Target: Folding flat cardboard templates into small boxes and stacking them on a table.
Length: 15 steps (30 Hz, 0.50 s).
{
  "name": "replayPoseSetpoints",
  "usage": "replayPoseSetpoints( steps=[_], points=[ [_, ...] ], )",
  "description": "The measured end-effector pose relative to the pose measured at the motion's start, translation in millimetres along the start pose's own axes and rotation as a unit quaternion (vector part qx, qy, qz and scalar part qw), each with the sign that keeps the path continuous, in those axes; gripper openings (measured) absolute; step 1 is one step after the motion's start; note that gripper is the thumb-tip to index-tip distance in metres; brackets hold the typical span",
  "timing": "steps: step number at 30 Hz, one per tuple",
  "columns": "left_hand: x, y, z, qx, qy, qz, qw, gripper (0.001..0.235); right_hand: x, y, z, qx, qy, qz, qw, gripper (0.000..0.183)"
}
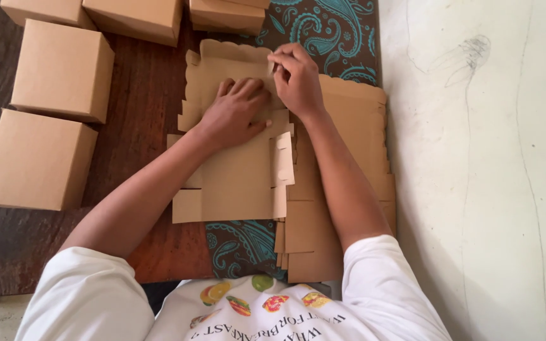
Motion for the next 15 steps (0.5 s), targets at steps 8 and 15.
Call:
replayPoseSetpoints(
  steps=[8,15],
  points=[
    [20.2,-3.2,-6.7,0.040,-0.047,0.071,0.996,0.074,3.8,0.9,9.7,0.027,-0.005,-0.023,0.999,0.027],
    [23.7,-4.5,-16.8,0.073,-0.044,0.058,0.995,0.077,-3.1,-4.0,9.7,-0.016,0.031,-0.088,0.996,0.023]
  ],
)
Point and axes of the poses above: each hand's wrist, its own z-axis away from the middle knuckle, its own y-axis out of the palm, x = y × z, the point moved 4 cm from there along -z, towards the middle knuckle, and after that the axes turned 11 degrees about -z, right-handed, at the moved point
